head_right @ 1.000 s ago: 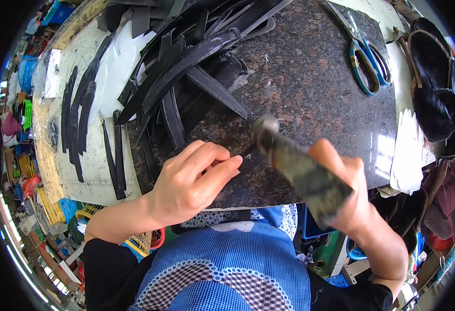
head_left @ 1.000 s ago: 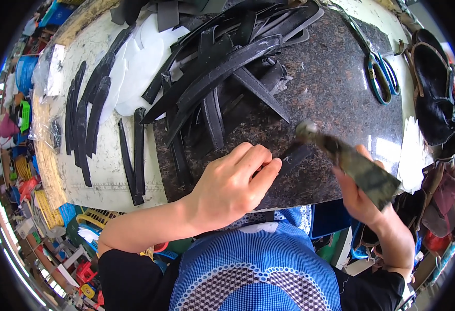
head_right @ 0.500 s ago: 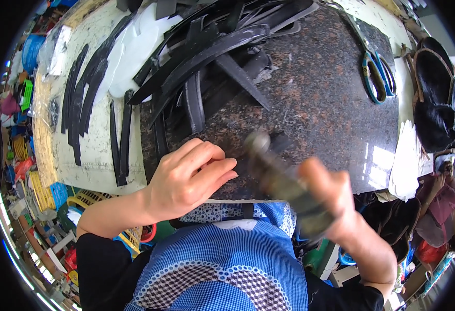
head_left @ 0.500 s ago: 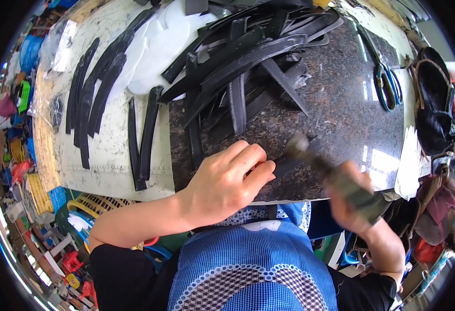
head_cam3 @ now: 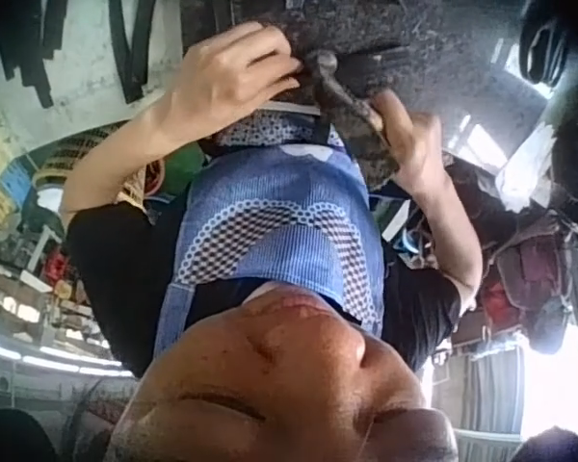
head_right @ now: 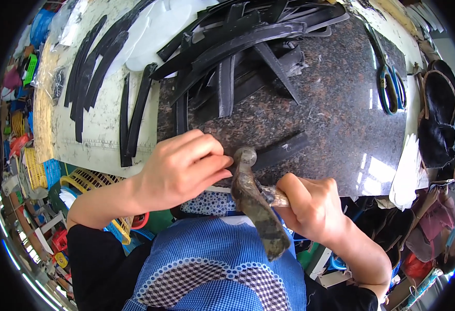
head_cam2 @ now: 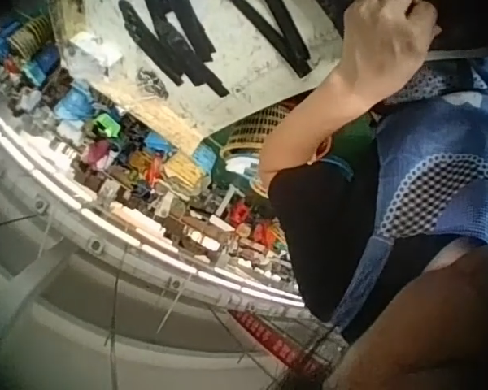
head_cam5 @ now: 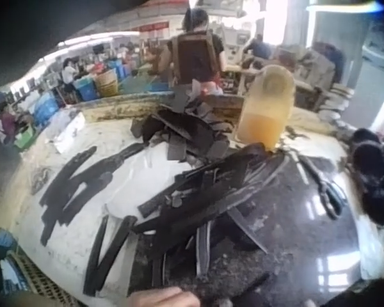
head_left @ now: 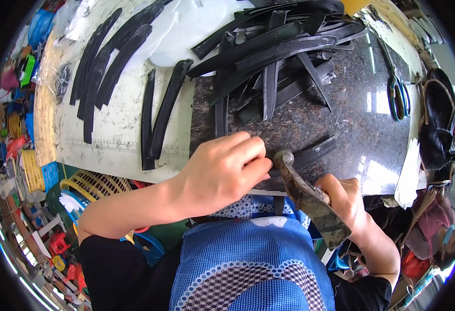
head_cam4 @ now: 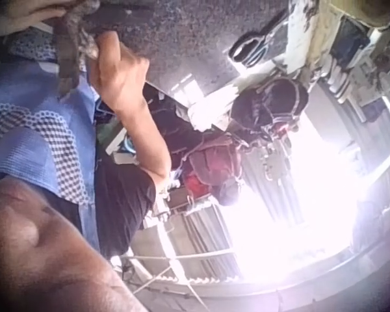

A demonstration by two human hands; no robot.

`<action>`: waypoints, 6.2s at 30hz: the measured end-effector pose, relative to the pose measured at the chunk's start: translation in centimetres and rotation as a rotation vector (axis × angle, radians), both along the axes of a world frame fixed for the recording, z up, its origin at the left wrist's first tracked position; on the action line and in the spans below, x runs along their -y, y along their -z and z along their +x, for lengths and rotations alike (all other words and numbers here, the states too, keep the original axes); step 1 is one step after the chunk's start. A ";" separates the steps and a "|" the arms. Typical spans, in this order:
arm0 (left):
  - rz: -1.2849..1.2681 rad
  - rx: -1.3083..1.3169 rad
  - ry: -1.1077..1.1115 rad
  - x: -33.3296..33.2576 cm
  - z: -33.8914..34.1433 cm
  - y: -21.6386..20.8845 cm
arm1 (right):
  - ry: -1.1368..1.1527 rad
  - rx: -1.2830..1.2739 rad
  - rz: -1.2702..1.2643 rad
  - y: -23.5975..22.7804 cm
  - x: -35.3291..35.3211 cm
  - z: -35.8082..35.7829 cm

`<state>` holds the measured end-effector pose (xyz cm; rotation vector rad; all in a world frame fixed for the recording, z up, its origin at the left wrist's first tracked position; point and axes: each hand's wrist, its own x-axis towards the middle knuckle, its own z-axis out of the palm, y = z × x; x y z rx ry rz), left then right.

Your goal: Prepare shoe components by hammering and organizing material strips at a factory workbench.

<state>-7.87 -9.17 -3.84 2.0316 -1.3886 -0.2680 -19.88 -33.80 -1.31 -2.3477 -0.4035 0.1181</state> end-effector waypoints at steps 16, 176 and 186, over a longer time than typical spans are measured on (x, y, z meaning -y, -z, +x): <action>-0.085 0.040 -0.068 -3.8 -0.3 0.8 | -0.015 -0.100 -0.045 -0.3 -2.2 1.7; -0.286 -0.021 0.001 8.0 1.4 2.4 | 0.412 -0.235 -0.015 -1.2 5.5 -3.3; -0.245 0.087 -0.017 7.6 0.2 1.9 | 0.295 -0.229 -0.088 -3.1 4.8 -0.1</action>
